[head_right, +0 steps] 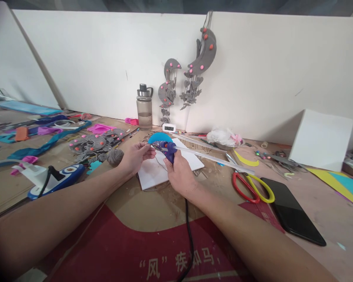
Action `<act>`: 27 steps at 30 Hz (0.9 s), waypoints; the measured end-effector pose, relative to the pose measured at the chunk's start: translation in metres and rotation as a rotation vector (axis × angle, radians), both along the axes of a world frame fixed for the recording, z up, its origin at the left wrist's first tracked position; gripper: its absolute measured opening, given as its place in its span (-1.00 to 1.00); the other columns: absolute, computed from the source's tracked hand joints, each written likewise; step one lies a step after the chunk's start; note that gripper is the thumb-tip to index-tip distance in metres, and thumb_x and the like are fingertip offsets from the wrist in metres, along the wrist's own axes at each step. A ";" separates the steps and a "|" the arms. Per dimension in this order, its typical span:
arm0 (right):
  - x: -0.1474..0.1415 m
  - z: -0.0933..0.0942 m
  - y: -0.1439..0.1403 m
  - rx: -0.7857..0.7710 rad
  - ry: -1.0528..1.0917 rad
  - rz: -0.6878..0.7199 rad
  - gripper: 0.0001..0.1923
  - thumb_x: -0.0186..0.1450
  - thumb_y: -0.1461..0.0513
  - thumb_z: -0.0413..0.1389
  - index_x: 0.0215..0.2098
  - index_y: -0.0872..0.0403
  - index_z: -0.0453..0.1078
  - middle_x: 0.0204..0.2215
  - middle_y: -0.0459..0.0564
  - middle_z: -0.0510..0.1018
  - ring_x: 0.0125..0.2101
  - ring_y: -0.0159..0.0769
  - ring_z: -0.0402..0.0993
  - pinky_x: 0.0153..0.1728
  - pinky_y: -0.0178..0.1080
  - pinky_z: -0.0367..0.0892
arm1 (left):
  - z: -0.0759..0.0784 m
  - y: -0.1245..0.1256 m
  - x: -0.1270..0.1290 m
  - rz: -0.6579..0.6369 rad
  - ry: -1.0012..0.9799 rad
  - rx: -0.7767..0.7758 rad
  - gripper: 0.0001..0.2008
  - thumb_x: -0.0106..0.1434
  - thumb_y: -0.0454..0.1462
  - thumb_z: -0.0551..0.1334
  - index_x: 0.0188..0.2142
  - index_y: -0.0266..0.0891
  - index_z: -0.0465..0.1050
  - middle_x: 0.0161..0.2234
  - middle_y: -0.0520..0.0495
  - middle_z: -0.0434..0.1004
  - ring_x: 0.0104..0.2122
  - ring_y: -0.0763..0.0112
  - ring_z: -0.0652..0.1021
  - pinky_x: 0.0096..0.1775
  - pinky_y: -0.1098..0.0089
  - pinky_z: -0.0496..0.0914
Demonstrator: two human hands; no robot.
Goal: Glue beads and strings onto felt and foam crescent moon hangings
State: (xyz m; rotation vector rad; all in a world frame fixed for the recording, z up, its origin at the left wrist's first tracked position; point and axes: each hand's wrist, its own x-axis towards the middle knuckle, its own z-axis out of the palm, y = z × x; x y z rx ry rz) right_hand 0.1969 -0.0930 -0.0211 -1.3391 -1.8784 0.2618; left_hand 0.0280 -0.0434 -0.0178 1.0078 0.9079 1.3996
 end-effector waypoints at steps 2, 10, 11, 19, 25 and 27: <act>0.000 0.000 0.000 -0.001 0.011 0.003 -0.60 0.35 0.11 -0.07 0.09 0.13 0.18 -0.12 0.23 0.52 -0.12 -0.01 0.45 -0.12 -0.03 0.31 | 0.000 0.001 -0.002 -0.009 -0.008 0.018 -0.84 0.30 -0.40 0.14 -0.43 -0.38 0.36 -0.52 -0.08 0.51 -0.57 0.51 0.52 -0.39 0.42 0.45; 0.007 0.007 0.011 -0.157 0.290 -0.010 -0.71 0.31 0.12 -0.03 -0.08 0.09 0.29 -0.23 0.06 0.58 -0.37 -0.26 0.44 -0.31 -0.21 0.32 | 0.004 0.005 -0.008 0.073 -0.098 0.079 -0.86 0.28 -0.37 0.16 -0.42 -0.36 0.37 -0.47 -0.11 0.53 -0.51 0.49 0.54 -0.37 0.42 0.46; 0.010 0.010 0.015 -0.213 0.296 -0.026 -0.73 0.31 0.13 -0.03 -0.11 0.10 0.31 -0.24 0.06 0.58 -0.40 -0.29 0.43 -0.36 -0.24 0.31 | 0.006 0.003 -0.008 0.071 -0.102 0.093 -0.86 0.28 -0.37 0.16 -0.42 -0.36 0.36 -0.47 -0.10 0.53 -0.51 0.49 0.54 -0.38 0.43 0.46; 0.040 0.020 0.045 -0.368 -0.187 -0.215 -0.66 0.33 0.09 -0.04 -0.47 0.11 0.38 -0.45 0.10 0.55 -0.44 -0.26 0.46 -0.41 -0.27 0.24 | 0.025 -0.018 0.001 0.001 -0.111 0.193 -0.85 0.23 -0.28 0.25 -0.41 -0.32 0.36 -0.44 -0.08 0.53 -0.52 0.50 0.53 -0.43 0.45 0.42; 0.035 0.025 0.025 -0.002 -0.259 -0.287 -0.75 0.24 0.08 0.11 -0.49 0.07 0.32 -0.35 0.21 0.48 -0.26 -0.07 0.43 -0.22 -0.09 0.28 | 0.031 -0.032 0.008 -0.044 -0.099 0.191 -0.81 0.18 -0.22 0.28 -0.40 -0.31 0.35 -0.38 -0.09 0.55 -0.51 0.52 0.54 -0.49 0.50 0.35; 0.022 0.029 0.014 0.138 -0.140 -0.166 -0.80 0.26 0.11 0.06 -0.44 0.05 0.28 -0.35 0.14 0.46 -0.27 -0.13 0.40 -0.20 -0.09 0.29 | 0.031 -0.033 0.009 -0.010 -0.043 0.194 -0.79 0.16 -0.20 0.29 -0.39 -0.30 0.35 -0.35 -0.10 0.56 -0.53 0.52 0.53 -0.58 0.53 0.25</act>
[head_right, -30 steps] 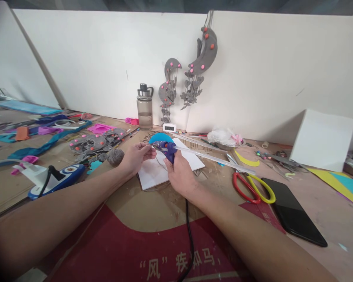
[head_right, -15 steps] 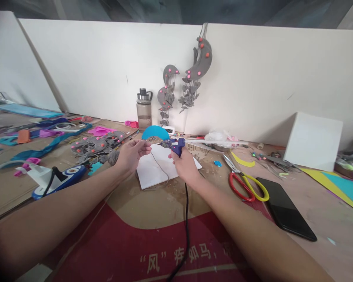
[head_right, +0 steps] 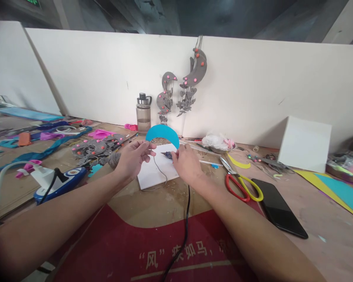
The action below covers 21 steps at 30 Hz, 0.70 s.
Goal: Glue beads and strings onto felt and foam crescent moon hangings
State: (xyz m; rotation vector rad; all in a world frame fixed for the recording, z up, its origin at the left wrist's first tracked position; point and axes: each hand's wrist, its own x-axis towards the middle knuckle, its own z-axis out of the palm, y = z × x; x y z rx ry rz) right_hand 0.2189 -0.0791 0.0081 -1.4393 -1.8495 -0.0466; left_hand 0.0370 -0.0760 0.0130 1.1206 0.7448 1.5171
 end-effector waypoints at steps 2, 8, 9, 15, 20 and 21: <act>-0.016 0.001 -0.010 -0.066 0.234 0.220 -0.84 0.27 0.12 0.03 -0.36 0.04 0.27 -0.37 0.04 0.46 -0.30 -0.21 0.39 -0.19 -0.11 0.33 | -0.001 0.001 0.000 0.053 0.064 0.034 -0.79 0.16 -0.18 0.29 -0.38 -0.29 0.36 -0.33 -0.10 0.56 -0.57 0.55 0.50 -0.65 0.54 0.13; -0.052 -0.018 -0.025 -0.566 0.948 0.454 -0.68 0.18 0.11 0.13 -0.13 0.06 0.27 0.04 0.14 0.44 0.03 -0.21 0.41 0.02 -0.12 0.33 | 0.003 0.000 -0.005 0.182 0.159 0.162 -0.82 0.18 -0.17 0.26 -0.38 -0.26 0.40 -0.33 -0.06 0.57 -0.63 0.63 0.38 -0.62 0.52 0.12; -0.054 -0.021 -0.026 -0.604 0.956 0.458 -0.64 0.19 0.10 0.13 -0.08 0.06 0.26 0.10 0.16 0.40 0.08 -0.19 0.38 0.06 -0.11 0.32 | 0.004 -0.001 -0.005 0.197 0.170 0.180 -0.82 0.19 -0.17 0.26 -0.37 -0.26 0.41 -0.33 -0.05 0.57 -0.62 0.62 0.37 -0.60 0.52 0.15; -0.052 -0.013 -0.031 -0.313 0.759 0.499 -0.44 0.25 0.05 0.12 0.16 -0.03 0.10 0.29 0.11 0.16 0.29 -0.23 0.09 0.22 -0.07 0.16 | -0.002 -0.002 -0.003 0.306 0.283 0.197 -0.84 0.17 -0.18 0.29 -0.36 -0.23 0.51 -0.45 0.03 0.48 -0.52 0.54 0.36 -0.48 0.50 0.22; -0.050 -0.004 -0.032 -0.307 0.920 0.541 -0.55 0.21 0.10 0.16 0.01 -0.05 0.14 -0.16 -0.05 0.45 -0.27 -0.37 0.47 -0.21 -0.20 0.43 | -0.007 -0.006 0.004 0.266 0.320 0.183 -0.88 0.15 -0.20 0.30 -0.39 -0.21 0.53 -0.40 0.03 0.50 -0.46 0.52 0.38 -0.42 0.50 0.25; -0.050 -0.004 -0.032 -0.300 0.935 0.529 -0.60 0.20 0.10 0.17 -0.05 -0.04 0.17 -0.26 -0.11 0.43 -0.36 -0.40 0.42 -0.30 -0.25 0.41 | -0.007 -0.008 0.005 0.243 0.308 0.168 -0.88 0.15 -0.20 0.30 -0.39 -0.22 0.53 -0.41 0.03 0.50 -0.46 0.52 0.38 -0.43 0.50 0.24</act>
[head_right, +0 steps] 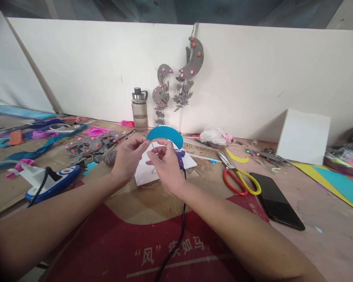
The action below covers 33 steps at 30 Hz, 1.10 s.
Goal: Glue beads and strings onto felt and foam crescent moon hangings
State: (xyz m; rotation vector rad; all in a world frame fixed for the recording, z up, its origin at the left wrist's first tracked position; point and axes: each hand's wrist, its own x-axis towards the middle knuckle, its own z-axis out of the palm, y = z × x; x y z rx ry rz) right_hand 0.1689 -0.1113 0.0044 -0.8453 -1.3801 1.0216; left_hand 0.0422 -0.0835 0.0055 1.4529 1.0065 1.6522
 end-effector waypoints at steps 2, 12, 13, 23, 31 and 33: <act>0.001 -0.001 0.001 0.019 0.005 -0.040 -0.71 0.19 0.09 0.17 -0.17 -0.02 0.24 -0.36 -0.16 0.38 -0.43 -0.43 0.32 -0.42 -0.33 0.33 | 0.000 -0.002 0.002 -0.048 -0.042 -0.039 -0.87 0.14 -0.19 0.30 -0.40 -0.22 0.52 -0.43 0.04 0.49 -0.49 0.54 0.36 -0.46 0.51 0.22; 0.007 -0.006 0.011 0.077 0.114 -0.148 -0.78 0.21 0.06 0.16 -0.39 0.03 0.32 -0.44 -0.15 0.33 -0.49 -0.45 0.14 -0.52 -0.36 0.14 | 0.005 -0.014 0.009 -0.183 -0.162 -0.209 -0.82 0.08 -0.17 0.35 -0.46 -0.24 0.47 -0.52 0.07 0.40 -0.56 0.60 0.25 -0.56 0.53 0.12; 0.007 -0.006 0.011 0.067 0.121 -0.152 -0.78 0.21 0.06 0.16 -0.39 0.03 0.32 -0.45 -0.15 0.32 -0.50 -0.45 0.13 -0.53 -0.36 0.12 | 0.005 -0.014 0.009 -0.195 -0.176 -0.211 -0.83 0.08 -0.18 0.35 -0.46 -0.24 0.47 -0.50 0.07 0.40 -0.57 0.61 0.24 -0.56 0.53 0.11; 0.010 -0.002 0.011 0.021 0.047 -0.211 -0.74 0.19 0.01 0.15 -0.39 0.03 0.35 -0.45 -0.12 0.39 -0.53 -0.43 0.14 -0.54 -0.32 0.08 | 0.000 -0.013 0.008 -0.426 -0.261 -0.240 -0.77 0.08 -0.16 0.38 -0.46 -0.28 0.46 -0.48 0.03 0.35 -0.59 0.64 0.15 -0.61 0.54 0.00; 0.027 0.010 0.021 -0.065 0.024 0.135 -0.66 0.06 -0.01 0.27 -0.40 0.05 0.37 -0.56 -0.19 0.35 -0.63 -0.53 0.00 -0.61 -0.35 -0.07 | 0.004 0.005 -0.008 -0.789 -0.248 -0.437 -0.81 0.10 -0.23 0.38 -0.47 -0.32 0.47 -0.47 -0.02 0.35 -0.57 0.63 0.20 -0.62 0.56 0.04; 0.033 0.016 0.022 -0.084 -0.044 0.227 -0.65 0.04 0.03 0.30 -0.30 0.04 0.43 -0.59 -0.22 0.33 -0.64 -0.54 -0.01 -0.62 -0.36 -0.09 | 0.006 0.009 -0.012 -0.860 -0.219 -0.523 -0.82 0.07 -0.25 0.39 -0.48 -0.33 0.46 -0.50 -0.03 0.34 -0.59 0.63 0.18 -0.63 0.55 0.04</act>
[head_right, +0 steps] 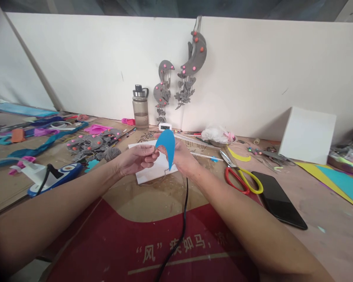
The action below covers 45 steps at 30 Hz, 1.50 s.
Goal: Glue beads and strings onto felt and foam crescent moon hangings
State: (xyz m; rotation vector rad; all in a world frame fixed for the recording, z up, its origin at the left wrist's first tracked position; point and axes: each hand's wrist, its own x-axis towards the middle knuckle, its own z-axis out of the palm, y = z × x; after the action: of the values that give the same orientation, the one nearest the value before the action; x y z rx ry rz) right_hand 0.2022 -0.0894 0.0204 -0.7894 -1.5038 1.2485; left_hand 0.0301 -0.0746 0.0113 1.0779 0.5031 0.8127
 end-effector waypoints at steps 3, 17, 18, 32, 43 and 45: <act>0.005 0.004 0.002 0.020 -0.064 0.056 -0.63 0.04 0.07 0.30 -0.22 0.03 0.46 -0.61 -0.24 0.33 -0.65 -0.54 -0.01 -0.62 -0.36 -0.11 | 0.001 0.002 -0.003 -0.099 0.035 -0.056 -0.81 0.04 -0.26 0.42 -0.47 -0.34 0.47 -0.52 -0.02 0.33 -0.61 0.64 0.17 -0.62 0.55 0.07; -0.001 -0.008 0.005 0.061 -0.089 -0.167 -0.71 0.14 0.03 0.22 -0.31 0.06 0.39 -0.57 -0.21 0.31 -0.60 -0.50 0.07 -0.60 -0.36 -0.02 | -0.014 0.004 0.009 0.282 0.066 0.305 -0.75 0.07 -0.17 0.41 -0.38 -0.33 0.49 -0.41 -0.05 0.54 -0.53 0.58 0.41 -0.47 0.48 0.26; -0.001 -0.009 0.005 0.059 -0.087 -0.172 -0.70 0.16 0.03 0.20 -0.28 0.06 0.39 -0.56 -0.21 0.29 -0.60 -0.50 0.06 -0.60 -0.36 -0.02 | -0.015 0.004 0.009 0.305 0.060 0.299 -0.75 0.07 -0.17 0.41 -0.39 -0.32 0.49 -0.42 -0.05 0.54 -0.54 0.58 0.41 -0.48 0.49 0.25; -0.008 -0.019 0.002 0.029 -0.092 -0.253 -0.75 0.17 0.05 0.15 -0.39 0.04 0.28 -0.57 -0.22 0.23 -0.60 -0.50 0.09 -0.59 -0.37 0.04 | -0.013 0.000 0.009 0.397 -0.004 0.222 -0.79 0.05 -0.20 0.39 -0.47 -0.30 0.46 -0.47 -0.02 0.51 -0.55 0.60 0.37 -0.49 0.51 0.23; -0.013 -0.026 -0.010 0.300 -0.477 -0.332 -0.80 0.31 0.12 -0.01 -0.40 0.05 0.32 -0.45 -0.12 0.41 -0.42 -0.37 0.27 -0.36 -0.29 0.18 | -0.008 0.002 0.007 0.416 -0.174 0.080 -0.91 0.18 -0.33 0.29 -0.40 -0.34 0.42 -0.38 -0.16 0.60 -0.46 0.48 0.56 -0.38 0.48 0.45; -0.008 -0.019 -0.010 0.395 -0.552 -0.341 -0.75 0.35 0.12 -0.06 -0.40 0.06 0.33 -0.43 -0.10 0.44 -0.38 -0.34 0.31 -0.32 -0.28 0.20 | -0.007 0.005 0.005 0.464 -0.166 0.077 -0.91 0.21 -0.34 0.25 -0.40 -0.35 0.42 -0.40 -0.17 0.60 -0.44 0.44 0.59 -0.30 0.41 0.49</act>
State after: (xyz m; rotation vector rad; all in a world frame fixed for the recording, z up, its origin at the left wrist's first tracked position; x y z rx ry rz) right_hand 0.1938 -0.0993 0.0017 -1.1147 -1.8732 0.4686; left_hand 0.0349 -0.0691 0.0039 0.9649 0.5942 1.3271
